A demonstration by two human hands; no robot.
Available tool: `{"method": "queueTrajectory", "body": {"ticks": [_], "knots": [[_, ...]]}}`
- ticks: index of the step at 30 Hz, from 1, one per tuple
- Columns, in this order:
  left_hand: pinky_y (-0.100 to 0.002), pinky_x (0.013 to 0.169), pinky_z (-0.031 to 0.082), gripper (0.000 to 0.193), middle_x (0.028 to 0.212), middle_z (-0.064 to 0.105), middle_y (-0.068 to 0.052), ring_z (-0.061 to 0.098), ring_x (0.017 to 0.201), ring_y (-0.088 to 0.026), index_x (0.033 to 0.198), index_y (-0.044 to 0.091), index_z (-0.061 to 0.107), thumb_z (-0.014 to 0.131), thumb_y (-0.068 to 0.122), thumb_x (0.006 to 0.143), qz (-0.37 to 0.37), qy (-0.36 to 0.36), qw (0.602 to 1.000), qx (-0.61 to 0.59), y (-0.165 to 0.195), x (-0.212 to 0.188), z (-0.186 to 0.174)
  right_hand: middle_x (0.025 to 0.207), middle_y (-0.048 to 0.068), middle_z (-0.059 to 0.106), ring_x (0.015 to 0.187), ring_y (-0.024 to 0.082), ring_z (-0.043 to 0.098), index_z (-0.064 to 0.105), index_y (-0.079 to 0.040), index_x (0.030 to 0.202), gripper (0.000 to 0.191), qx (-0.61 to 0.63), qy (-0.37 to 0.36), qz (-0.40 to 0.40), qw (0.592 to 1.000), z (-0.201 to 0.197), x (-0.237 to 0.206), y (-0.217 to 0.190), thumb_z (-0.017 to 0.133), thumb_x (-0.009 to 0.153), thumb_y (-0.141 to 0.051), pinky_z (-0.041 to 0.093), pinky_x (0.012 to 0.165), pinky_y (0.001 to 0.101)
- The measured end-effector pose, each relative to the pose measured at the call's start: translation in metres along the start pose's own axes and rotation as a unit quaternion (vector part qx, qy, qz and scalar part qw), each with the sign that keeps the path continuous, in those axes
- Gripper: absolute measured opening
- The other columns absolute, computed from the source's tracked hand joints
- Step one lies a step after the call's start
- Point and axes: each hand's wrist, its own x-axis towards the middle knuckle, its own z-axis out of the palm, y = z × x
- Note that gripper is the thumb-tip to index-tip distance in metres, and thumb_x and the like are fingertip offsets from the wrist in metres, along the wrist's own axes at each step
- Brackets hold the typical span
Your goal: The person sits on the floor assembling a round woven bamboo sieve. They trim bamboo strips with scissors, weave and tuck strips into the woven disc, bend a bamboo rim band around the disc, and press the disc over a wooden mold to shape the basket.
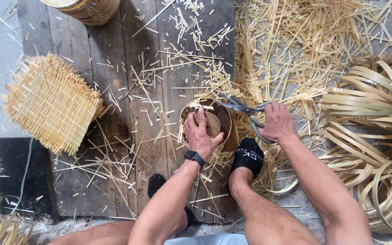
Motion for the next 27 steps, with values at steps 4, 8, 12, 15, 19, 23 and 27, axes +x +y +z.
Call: {"method": "queueTrajectory", "body": {"ticks": [4,8,12,15,19,23,27], "knots": [[-0.055,0.118,0.032,0.116,0.147,0.037,-0.024,0.036,0.137,-0.045,0.158,0.013,0.032,0.091,0.031,0.059,0.148,-0.074,0.986,0.025,-0.01,0.005,-0.005,0.076,0.009,0.057,0.07,0.022,0.056,0.061,-0.005,0.086,0.04,-0.035,-0.008,0.0,0.999,0.009,0.003,-0.014,0.074,0.071,-0.04,0.05,0.065,0.0372],[-0.064,0.112,0.024,0.118,0.147,0.03,-0.028,0.027,0.138,-0.048,0.151,0.011,0.033,0.094,0.035,0.053,0.107,-0.05,0.992,0.04,-0.004,0.001,-0.005,0.085,0.005,0.058,0.073,0.017,0.056,0.062,-0.01,0.093,0.019,-0.044,-0.122,0.023,0.991,0.009,0.004,-0.003,0.066,0.094,-0.029,0.05,0.068,0.0344],[-0.064,0.109,0.025,0.11,0.152,0.029,-0.023,0.025,0.143,-0.044,0.155,0.017,0.034,0.092,0.031,0.062,0.068,0.02,0.997,0.029,0.006,-0.003,0.008,0.078,0.014,0.06,0.065,0.023,0.057,0.063,-0.001,0.088,0.04,-0.009,-0.047,0.005,0.999,0.005,0.005,-0.003,0.073,0.077,-0.039,0.05,0.059,0.037],[-0.063,0.108,0.027,0.104,0.15,0.033,-0.019,0.026,0.143,-0.041,0.151,0.021,0.04,0.089,0.025,0.059,0.082,-0.047,0.993,0.07,0.0,0.001,0.009,0.073,0.014,0.06,0.066,0.025,0.059,0.062,-0.002,0.079,0.05,-0.016,0.03,0.003,0.999,0.007,0.01,-0.018,0.076,0.058,-0.045,0.053,0.058,0.0375],[-0.06,0.11,0.026,0.099,0.149,0.035,-0.018,0.028,0.142,-0.04,0.148,0.019,0.046,0.088,0.024,0.058,0.147,-0.059,0.986,0.053,-0.01,0.008,0.0,0.086,0.008,0.06,0.075,0.018,0.058,0.062,-0.01,0.091,0.016,-0.06,-0.071,0.015,0.996,0.004,0.015,-0.017,0.069,0.086,-0.023,0.051,0.066,0.0322],[-0.057,0.111,0.026,0.099,0.148,0.038,-0.017,0.03,0.141,-0.038,0.147,0.019,0.047,0.087,0.022,0.057,0.188,-0.11,0.974,0.059,-0.017,0.011,-0.011,0.078,0.012,0.059,0.067,0.02,0.056,0.061,-0.004,0.086,0.024,-0.029,-0.037,-0.012,0.999,-0.003,0.015,-0.01,0.069,0.08,-0.026,0.048,0.057,0.0332],[-0.057,0.112,0.026,0.099,0.147,0.04,-0.014,0.032,0.142,-0.037,0.149,0.023,0.048,0.086,0.023,0.057,0.251,-0.153,0.954,0.052,-0.022,0.018,-0.016,0.066,0.013,0.057,0.061,0.024,0.056,0.059,-0.002,0.071,0.03,-0.03,0.026,-0.016,0.999,0.004,0.017,-0.019,0.07,0.062,-0.029,0.05,0.055,0.0367]]}}
